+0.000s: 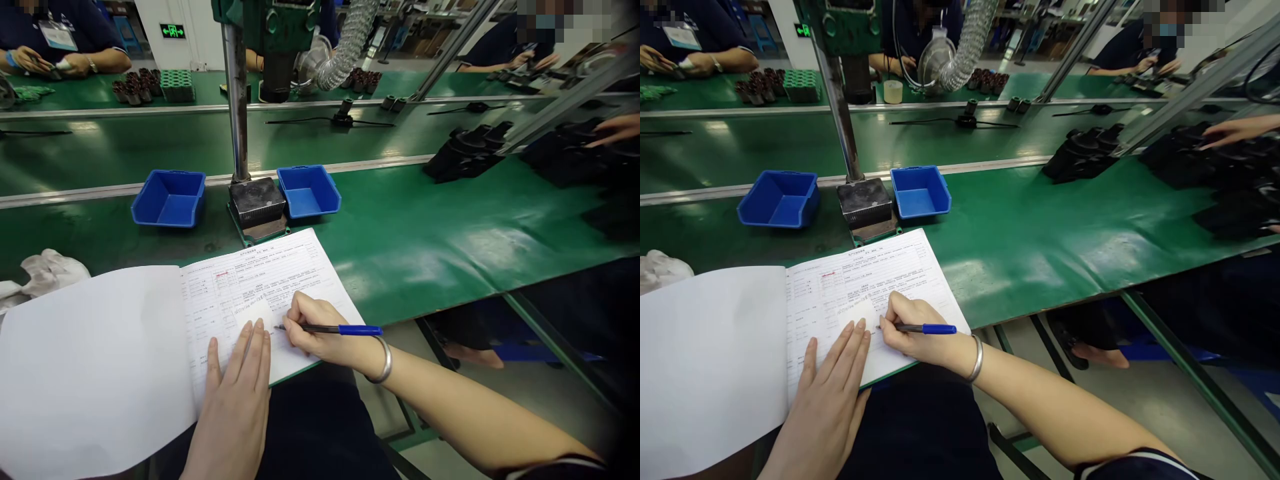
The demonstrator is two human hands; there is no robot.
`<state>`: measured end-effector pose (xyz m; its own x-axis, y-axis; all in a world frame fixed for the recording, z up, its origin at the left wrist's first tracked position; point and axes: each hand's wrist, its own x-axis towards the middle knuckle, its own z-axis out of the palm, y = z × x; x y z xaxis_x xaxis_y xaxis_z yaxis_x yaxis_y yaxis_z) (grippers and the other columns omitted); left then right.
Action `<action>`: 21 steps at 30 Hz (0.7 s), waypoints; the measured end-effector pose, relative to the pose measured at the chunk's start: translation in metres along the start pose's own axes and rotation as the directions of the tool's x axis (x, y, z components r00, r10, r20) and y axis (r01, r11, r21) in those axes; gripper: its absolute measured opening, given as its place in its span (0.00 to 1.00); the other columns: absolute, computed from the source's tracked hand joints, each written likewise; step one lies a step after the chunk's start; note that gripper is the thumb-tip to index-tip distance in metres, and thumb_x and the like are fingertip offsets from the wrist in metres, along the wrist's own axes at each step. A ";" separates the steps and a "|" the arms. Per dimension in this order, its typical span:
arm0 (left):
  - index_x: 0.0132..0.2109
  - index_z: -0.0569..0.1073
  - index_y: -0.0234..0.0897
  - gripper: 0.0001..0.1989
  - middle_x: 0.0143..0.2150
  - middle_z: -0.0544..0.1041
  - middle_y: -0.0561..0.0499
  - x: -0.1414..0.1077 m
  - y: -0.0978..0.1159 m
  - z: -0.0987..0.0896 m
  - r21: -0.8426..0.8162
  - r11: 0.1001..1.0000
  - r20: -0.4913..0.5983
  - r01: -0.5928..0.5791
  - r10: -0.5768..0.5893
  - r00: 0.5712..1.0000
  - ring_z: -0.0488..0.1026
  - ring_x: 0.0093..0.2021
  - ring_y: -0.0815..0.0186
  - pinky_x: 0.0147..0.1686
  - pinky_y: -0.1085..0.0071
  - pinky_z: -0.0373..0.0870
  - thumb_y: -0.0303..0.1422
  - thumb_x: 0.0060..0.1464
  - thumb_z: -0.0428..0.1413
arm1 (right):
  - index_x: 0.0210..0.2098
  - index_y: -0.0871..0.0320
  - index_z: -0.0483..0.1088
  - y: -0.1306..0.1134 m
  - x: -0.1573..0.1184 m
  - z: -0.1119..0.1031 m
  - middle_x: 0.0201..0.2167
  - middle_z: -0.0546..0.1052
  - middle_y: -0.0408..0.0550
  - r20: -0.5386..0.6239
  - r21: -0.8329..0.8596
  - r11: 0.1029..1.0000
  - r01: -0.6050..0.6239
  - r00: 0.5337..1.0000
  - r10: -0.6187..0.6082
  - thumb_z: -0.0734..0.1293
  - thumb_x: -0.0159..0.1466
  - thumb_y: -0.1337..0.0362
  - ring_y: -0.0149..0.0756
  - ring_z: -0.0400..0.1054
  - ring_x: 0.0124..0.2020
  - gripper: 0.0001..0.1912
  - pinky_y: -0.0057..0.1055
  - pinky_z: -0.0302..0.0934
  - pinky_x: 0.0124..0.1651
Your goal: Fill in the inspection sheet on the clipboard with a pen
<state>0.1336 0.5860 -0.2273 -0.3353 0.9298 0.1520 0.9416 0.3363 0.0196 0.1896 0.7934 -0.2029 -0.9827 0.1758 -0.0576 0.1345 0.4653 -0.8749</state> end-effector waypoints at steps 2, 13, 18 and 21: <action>0.67 0.60 0.29 0.30 0.72 0.55 0.43 0.000 0.000 0.000 -0.013 1.000 -0.009 -0.005 0.005 1.000 0.47 0.72 0.55 0.70 0.46 0.29 0.33 0.59 0.50 | 0.30 0.53 0.55 0.001 0.000 0.000 0.18 0.69 0.35 -0.003 0.002 1.000 0.004 1.000 -0.004 0.61 0.64 0.67 0.27 0.61 0.18 0.09 0.26 0.54 0.24; 0.68 0.59 0.29 0.30 0.72 0.54 0.44 -0.001 0.000 0.001 -0.031 1.000 0.002 -0.001 0.001 1.000 0.47 0.72 0.55 0.70 0.45 0.29 0.33 0.60 0.49 | 0.29 0.52 0.53 0.000 0.002 0.001 0.17 0.64 0.34 0.007 -0.012 1.000 -0.021 1.000 0.021 0.60 0.63 0.67 0.27 0.59 0.18 0.09 0.26 0.52 0.24; 0.68 0.58 0.28 0.31 0.72 0.54 0.43 -0.001 -0.001 0.000 -0.029 1.000 0.005 -0.008 0.009 1.000 0.47 0.72 0.55 0.70 0.44 0.30 0.32 0.59 0.49 | 0.30 0.52 0.53 0.001 0.003 0.001 0.17 0.64 0.34 -0.002 -0.020 1.000 0.009 1.000 -0.009 0.60 0.63 0.68 0.27 0.59 0.18 0.09 0.26 0.52 0.24; 0.68 0.58 0.29 0.31 0.72 0.54 0.44 -0.001 -0.001 0.001 -0.028 1.000 -0.002 -0.004 0.004 1.000 0.47 0.72 0.55 0.70 0.45 0.30 0.32 0.59 0.49 | 0.30 0.52 0.53 0.002 0.002 0.001 0.17 0.65 0.34 0.006 0.000 1.000 -0.016 1.000 0.016 0.60 0.63 0.67 0.27 0.60 0.17 0.09 0.26 0.53 0.23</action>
<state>0.1329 0.5851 -0.2281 -0.3316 0.9308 0.1537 0.9434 0.3283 0.0468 0.1878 0.7936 -0.2052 -0.9812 0.1780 -0.0741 0.1499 0.4626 -0.8738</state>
